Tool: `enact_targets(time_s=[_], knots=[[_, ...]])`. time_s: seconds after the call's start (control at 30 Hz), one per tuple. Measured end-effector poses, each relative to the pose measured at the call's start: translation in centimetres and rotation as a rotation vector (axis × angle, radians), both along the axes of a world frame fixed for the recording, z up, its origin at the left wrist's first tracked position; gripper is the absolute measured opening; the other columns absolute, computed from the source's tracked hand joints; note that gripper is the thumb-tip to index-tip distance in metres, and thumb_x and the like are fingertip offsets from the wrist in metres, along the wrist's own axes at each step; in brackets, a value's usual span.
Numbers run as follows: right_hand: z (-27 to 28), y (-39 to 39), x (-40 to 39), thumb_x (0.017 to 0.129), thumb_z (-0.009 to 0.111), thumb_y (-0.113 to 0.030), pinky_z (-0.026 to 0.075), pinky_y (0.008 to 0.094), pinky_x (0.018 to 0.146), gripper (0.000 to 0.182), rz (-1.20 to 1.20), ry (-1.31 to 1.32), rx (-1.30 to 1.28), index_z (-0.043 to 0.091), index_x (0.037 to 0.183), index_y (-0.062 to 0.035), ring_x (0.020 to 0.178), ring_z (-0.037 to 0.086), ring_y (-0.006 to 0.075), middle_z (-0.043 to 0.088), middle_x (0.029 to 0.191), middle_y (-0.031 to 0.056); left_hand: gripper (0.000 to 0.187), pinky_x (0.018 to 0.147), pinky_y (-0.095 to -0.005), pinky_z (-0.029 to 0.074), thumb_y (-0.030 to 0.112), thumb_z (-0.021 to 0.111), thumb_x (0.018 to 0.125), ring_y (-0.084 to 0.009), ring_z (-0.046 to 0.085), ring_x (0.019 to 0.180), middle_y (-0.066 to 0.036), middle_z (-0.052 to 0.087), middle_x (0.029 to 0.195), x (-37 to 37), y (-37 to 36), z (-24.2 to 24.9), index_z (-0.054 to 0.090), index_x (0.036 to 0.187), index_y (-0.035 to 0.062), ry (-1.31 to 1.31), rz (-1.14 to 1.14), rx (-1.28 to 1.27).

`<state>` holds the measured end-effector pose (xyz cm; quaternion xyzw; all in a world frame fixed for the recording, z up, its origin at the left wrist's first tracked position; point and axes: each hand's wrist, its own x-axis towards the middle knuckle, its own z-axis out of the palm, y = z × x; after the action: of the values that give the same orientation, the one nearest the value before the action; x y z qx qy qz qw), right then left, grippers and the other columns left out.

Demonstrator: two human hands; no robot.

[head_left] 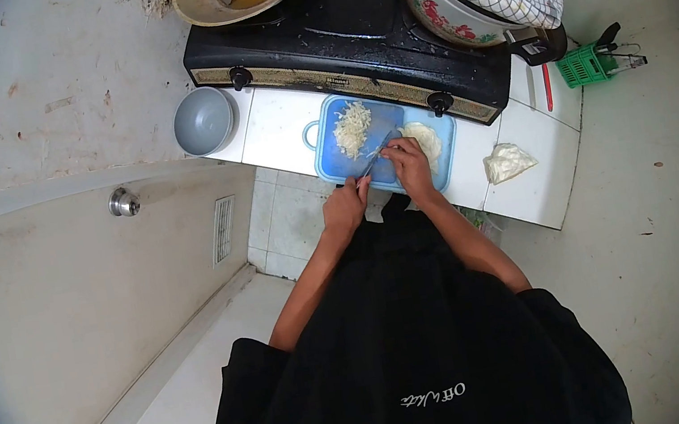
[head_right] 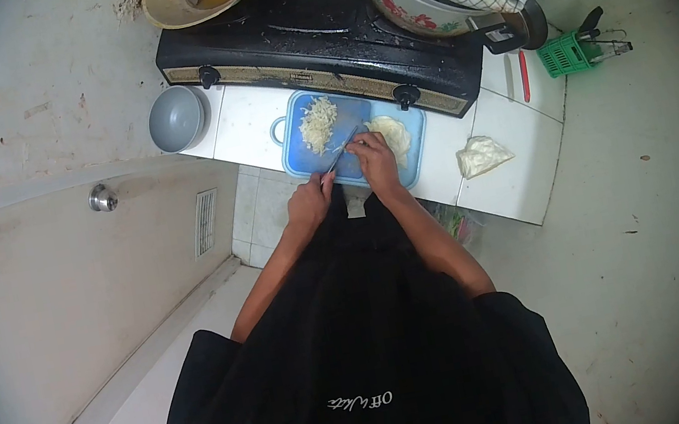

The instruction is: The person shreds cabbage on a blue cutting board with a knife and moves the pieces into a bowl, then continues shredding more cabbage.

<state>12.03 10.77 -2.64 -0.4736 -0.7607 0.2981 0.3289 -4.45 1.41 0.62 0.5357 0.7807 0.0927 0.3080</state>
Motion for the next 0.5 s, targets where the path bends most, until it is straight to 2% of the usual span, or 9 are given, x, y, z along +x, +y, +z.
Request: enact_targets(time_s=[0.17,0.27,0.33,0.5], knots=[[-0.4,-0.1,-0.1,0.079,0.071,0.01,0.054,0.039,0.085,0.024,-0.017,0.003,0.023,0.078,0.097,-0.0045,0.097,0.064,0.0302,0.07,0.103,0.0108,0.05,0.062,-0.0596,0.054,0.051,0.045,0.107,-0.0489,0.069,0.074,-0.027,0.07,0.076,1.5,1.4,-0.2,0.063,0.102,0.0051,0.027,0.043,0.004],[-0.1,-0.1,-0.1,0.078,0.068,0.009,0.055,0.0405,0.084,0.027,-0.025,0.016,0.016,0.078,0.098,-0.0066,0.098,0.065,0.0301,0.07,0.103,0.0097,0.051,0.065,-0.061,0.054,0.052,0.044,0.107,-0.0496,0.069,0.076,-0.028,0.07,0.077,1.8,1.6,0.2,0.063,0.103,0.0042,-0.017,0.102,-0.005],[-0.3,-0.2,-0.1,0.079,0.072,0.009,0.054,0.0388,0.084,0.024,-0.03,0.018,0.027,0.078,0.097,-0.0051,0.095,0.065,0.0299,0.07,0.102,0.0107,0.054,0.067,-0.0618,0.053,0.052,0.043,0.107,-0.0512,0.069,0.078,-0.03,0.069,0.079,0.9,1.2,0.5,0.063,0.102,0.0025,-0.042,0.158,0.0],[-0.3,-0.2,-0.1,0.079,0.07,0.008,0.055,0.0393,0.083,0.026,-0.031,0.059,0.004,0.079,0.098,-0.007,0.097,0.065,0.0294,0.07,0.103,0.0091,0.056,0.076,-0.0602,0.054,0.054,0.043,0.106,-0.0516,0.068,0.086,-0.031,0.07,0.084,-1.2,0.7,1.1,0.066,0.104,0.0031,-0.142,0.081,-0.069]])
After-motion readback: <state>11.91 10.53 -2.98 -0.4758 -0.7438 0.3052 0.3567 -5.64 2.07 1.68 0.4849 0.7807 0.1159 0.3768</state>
